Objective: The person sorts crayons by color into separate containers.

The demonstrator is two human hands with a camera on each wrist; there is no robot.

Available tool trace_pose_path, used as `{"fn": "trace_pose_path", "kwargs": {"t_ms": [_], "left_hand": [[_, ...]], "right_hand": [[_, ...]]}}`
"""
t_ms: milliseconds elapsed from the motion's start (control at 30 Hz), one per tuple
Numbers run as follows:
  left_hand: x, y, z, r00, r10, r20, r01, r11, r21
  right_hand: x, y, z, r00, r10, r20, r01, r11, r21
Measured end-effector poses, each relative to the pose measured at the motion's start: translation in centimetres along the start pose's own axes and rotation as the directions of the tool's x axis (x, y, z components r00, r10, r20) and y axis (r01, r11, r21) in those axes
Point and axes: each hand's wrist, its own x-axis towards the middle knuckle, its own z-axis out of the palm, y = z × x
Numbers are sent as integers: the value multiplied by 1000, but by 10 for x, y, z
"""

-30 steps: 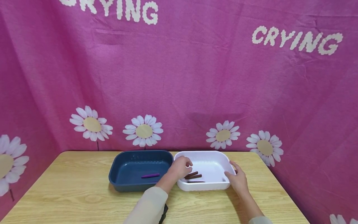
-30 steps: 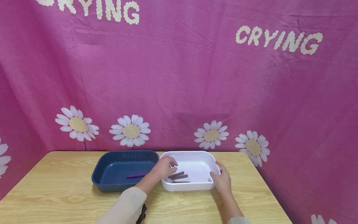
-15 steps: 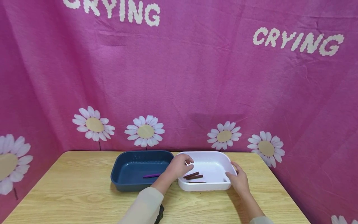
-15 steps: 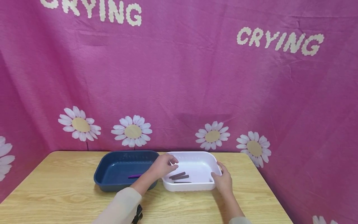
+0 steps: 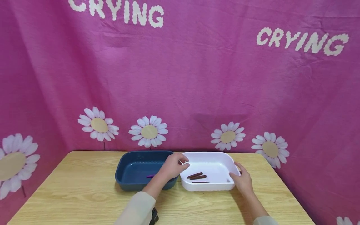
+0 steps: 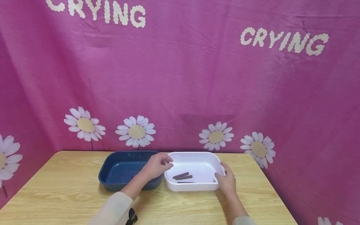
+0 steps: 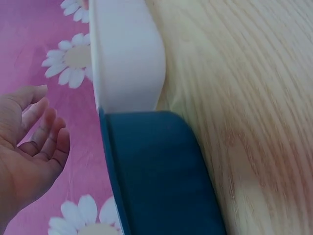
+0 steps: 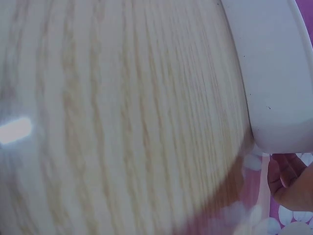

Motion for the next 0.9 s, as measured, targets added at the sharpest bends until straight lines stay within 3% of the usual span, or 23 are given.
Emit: {"fn": "trace_pose_path", "kwargs": {"t_ms": [433,633,900], "left_hand": [[-26,-22,-36,987,-141,-80,141,990,-8],[-39,-34,-50,981,-157,-114,160,987,18],[-60,-45,-86,955,-227,-191,243,968,62]], "right_hand": [[4,0,2,1000,4,18,-4,1000,3],[6,-1,3,1000,1,26,-1,1000,-20],[6,-3,3,998,-66,24,69,990,-124]]}}
